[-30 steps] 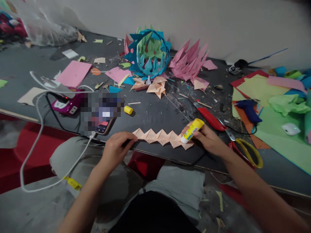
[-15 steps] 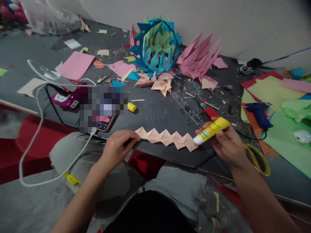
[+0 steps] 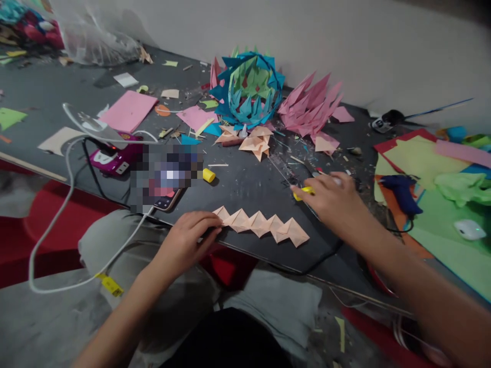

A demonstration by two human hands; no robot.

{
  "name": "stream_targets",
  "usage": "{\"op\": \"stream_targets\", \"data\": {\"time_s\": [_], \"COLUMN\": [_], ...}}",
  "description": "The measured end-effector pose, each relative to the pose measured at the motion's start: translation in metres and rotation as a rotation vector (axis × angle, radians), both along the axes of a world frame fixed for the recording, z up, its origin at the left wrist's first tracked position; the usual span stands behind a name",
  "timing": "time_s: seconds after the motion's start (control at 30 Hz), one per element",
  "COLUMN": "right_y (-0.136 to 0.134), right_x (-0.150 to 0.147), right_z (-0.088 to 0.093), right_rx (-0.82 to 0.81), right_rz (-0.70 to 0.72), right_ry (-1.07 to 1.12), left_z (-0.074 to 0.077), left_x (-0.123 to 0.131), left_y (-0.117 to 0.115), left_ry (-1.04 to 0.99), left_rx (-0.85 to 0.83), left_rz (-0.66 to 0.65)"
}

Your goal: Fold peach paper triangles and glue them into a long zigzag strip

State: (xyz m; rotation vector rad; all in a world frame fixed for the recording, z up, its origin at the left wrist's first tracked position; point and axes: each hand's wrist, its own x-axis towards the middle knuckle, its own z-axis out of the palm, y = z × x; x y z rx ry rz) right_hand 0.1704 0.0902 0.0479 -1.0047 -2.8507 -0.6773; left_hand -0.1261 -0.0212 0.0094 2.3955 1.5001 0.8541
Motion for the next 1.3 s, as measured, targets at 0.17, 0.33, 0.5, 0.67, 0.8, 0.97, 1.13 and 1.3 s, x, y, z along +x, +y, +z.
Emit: {"op": "stream_targets", "data": {"time_s": [0.17,0.33,0.5,0.67,0.8,0.97,1.13,1.3], "right_y": [0.008,0.003,0.001,-0.002,-0.021,-0.082,-0.119,-0.114], "right_x": [-0.049,-0.057,-0.056,-0.054,-0.05,-0.056,-0.072,-0.078], "right_z": [0.007,0.006,0.004,0.002,0.007,-0.017,-0.054,-0.057], "right_rx": [-0.003,0.053,0.034,-0.081,-0.188,-0.194,-0.266,-0.291], "right_rz": [0.181,0.241,0.207,0.259,0.259,0.229,0.022,-0.015], "right_ry": [-0.257,-0.325,-0.294,-0.159,0.082,0.296,0.469,0.478], "left_z": [0.005,-0.001,-0.01,-0.009,-0.014,-0.023,-0.016,-0.01], "left_x": [0.004,0.016,0.032,0.042,0.052,0.063,0.061,0.057], "left_y": [-0.008,-0.032,-0.04,-0.038,-0.046,-0.053,-0.043,-0.037], "left_ry": [0.02,0.021,0.06,0.15,0.277,0.365,0.372,0.374], "left_rx": [0.065,0.168,0.165,0.125,0.023,-0.077,-0.116,-0.13], "left_rz": [0.05,0.124,0.069,0.103,0.179,0.229,0.211,0.195]}}
